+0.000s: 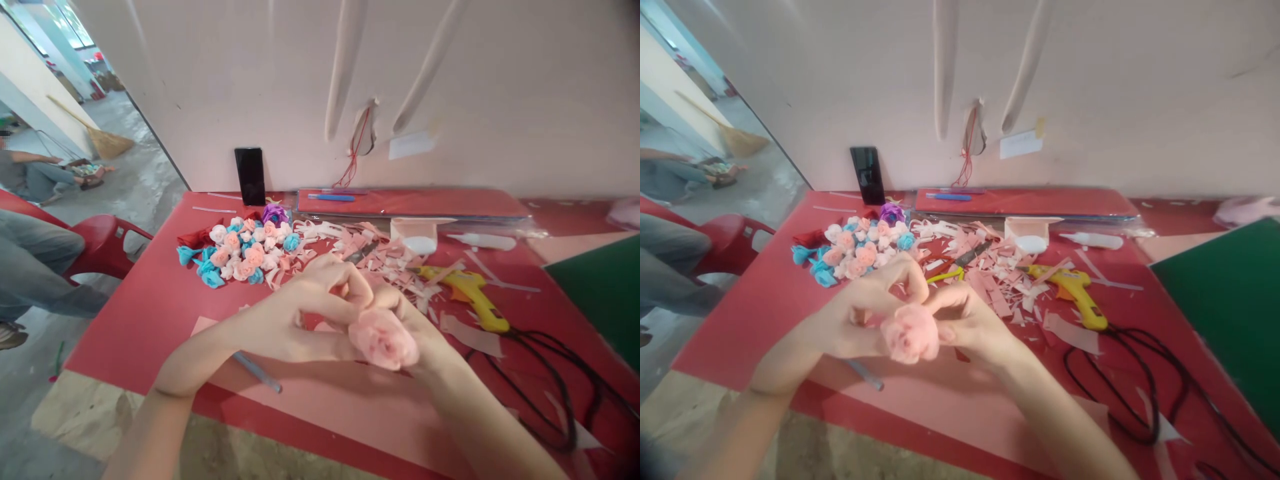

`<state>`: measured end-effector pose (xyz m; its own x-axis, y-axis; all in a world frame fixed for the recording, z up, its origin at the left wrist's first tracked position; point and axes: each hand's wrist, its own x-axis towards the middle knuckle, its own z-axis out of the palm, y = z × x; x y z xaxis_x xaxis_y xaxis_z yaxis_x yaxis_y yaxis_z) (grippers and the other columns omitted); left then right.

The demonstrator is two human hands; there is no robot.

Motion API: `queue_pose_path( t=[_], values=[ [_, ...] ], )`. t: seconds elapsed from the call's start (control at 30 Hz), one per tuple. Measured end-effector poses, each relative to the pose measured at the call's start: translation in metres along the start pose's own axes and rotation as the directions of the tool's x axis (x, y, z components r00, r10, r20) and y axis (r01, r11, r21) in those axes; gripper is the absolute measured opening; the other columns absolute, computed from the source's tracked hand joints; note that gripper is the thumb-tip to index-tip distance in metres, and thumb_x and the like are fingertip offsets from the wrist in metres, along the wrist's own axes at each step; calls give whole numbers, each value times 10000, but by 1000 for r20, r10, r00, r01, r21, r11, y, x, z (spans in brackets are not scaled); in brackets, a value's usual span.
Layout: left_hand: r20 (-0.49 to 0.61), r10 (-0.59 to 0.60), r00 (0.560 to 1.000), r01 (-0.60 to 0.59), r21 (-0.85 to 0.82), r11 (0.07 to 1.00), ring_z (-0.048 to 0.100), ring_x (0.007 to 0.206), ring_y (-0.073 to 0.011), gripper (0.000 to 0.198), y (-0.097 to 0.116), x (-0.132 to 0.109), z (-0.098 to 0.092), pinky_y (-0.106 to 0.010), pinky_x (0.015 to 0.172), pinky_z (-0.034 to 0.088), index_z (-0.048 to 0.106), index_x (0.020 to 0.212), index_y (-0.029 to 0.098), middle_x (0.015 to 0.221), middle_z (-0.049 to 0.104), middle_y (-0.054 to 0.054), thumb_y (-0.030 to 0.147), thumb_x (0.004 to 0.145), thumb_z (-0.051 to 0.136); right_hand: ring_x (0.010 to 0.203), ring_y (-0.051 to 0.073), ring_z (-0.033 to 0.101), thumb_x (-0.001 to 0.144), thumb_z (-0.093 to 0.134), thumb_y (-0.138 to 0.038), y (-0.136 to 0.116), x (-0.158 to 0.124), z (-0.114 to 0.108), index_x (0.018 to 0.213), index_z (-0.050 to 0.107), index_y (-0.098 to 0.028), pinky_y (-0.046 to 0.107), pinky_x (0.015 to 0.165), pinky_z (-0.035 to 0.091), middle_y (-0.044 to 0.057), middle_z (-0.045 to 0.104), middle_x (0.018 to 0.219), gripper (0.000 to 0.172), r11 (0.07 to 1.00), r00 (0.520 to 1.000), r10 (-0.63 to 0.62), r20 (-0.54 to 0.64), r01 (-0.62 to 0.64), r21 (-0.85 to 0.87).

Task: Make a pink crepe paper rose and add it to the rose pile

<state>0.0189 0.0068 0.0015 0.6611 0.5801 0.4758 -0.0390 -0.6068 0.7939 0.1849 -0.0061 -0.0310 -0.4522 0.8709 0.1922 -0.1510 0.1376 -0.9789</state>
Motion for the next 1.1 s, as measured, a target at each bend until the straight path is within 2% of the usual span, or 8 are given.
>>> queue_pose_path(
  t=[0.13, 0.27, 0.43, 0.53, 0.63, 0.77, 0.93, 1.1],
  values=[
    [126, -2, 992, -10, 91, 996, 472, 757, -158, 199, 9, -2, -3, -319, 813, 431, 714, 815, 217, 757, 532, -45, 185, 826, 518, 492, 95, 564, 693, 690, -487, -6, 4, -12, 613, 735, -253, 214, 509, 463, -19, 642, 547, 252, 996, 981, -81, 174, 73, 56],
    [127, -30, 991, 30, 9, 1000, 523, 815, -169, 285, 10, -3, -4, -339, 836, 429, 695, 960, 247, 854, 655, -57, 103, 827, 488, 583, 118, 596, 736, 690, -376, -9, 7, -23, 715, 760, -304, 272, 645, 487, 0, 681, 583, 103, 987, 957, -161, 242, 153, 52],
    [39, -133, 990, 138, -149, 979, 569, 754, -154, 184, 10, -3, -2, -320, 793, 460, 696, 860, 187, 750, 681, -47, 146, 837, 518, 625, 127, 585, 737, 704, -298, -7, 9, -30, 812, 749, -344, 294, 675, 485, -3, 695, 618, 99, 978, 929, -206, 307, 209, 23],
    [-1, -177, 984, 175, -139, 975, 569, 709, -149, 114, 11, -4, -1, -307, 756, 461, 696, 777, 157, 700, 676, -47, 208, 805, 598, 621, 127, 567, 748, 700, -278, -5, 8, -33, 865, 741, -341, 291, 654, 481, 2, 692, 635, 138, 967, 914, -238, 329, 253, -4],
    [-6, -169, 986, 168, -91, 982, 581, 695, -144, 69, 12, -6, -2, -311, 768, 453, 695, 748, 150, 690, 688, -43, 186, 771, 641, 616, 131, 563, 767, 685, -257, -5, 7, -33, 889, 741, -311, 295, 639, 477, 19, 687, 639, 144, 956, 904, -265, 337, 292, -33],
    [-12, -162, 987, 161, -44, 986, 573, 673, -135, 93, 13, -7, -2, -314, 781, 453, 689, 702, 128, 670, 698, -51, 109, 762, 622, 614, 135, 557, 780, 672, -242, -6, 8, -32, 868, 750, -262, 293, 625, 480, 34, 675, 621, 120, 955, 900, -267, 344, 295, -31],
    [-27, -253, 967, 252, -30, 967, 540, 693, -137, 113, 14, -6, -2, -279, 700, 457, 682, 711, 140, 642, 638, -27, 96, 749, 585, 614, 129, 549, 781, 668, -232, -7, 8, -32, 835, 752, -252, 281, 623, 474, 19, 652, 623, 102, 973, 907, -226, 355, 230, 33],
    [-63, -284, 957, 281, -64, 958, 571, 744, -119, 184, 16, -9, -3, -234, 670, 450, 621, 827, 186, 820, 650, -4, 45, 734, 548, 597, 109, 531, 764, 690, -272, 2, 8, -30, 721, 745, -195, 247, 605, 437, 19, 622, 635, 103, 977, 939, -160, 305, 106, 185]
  ],
)
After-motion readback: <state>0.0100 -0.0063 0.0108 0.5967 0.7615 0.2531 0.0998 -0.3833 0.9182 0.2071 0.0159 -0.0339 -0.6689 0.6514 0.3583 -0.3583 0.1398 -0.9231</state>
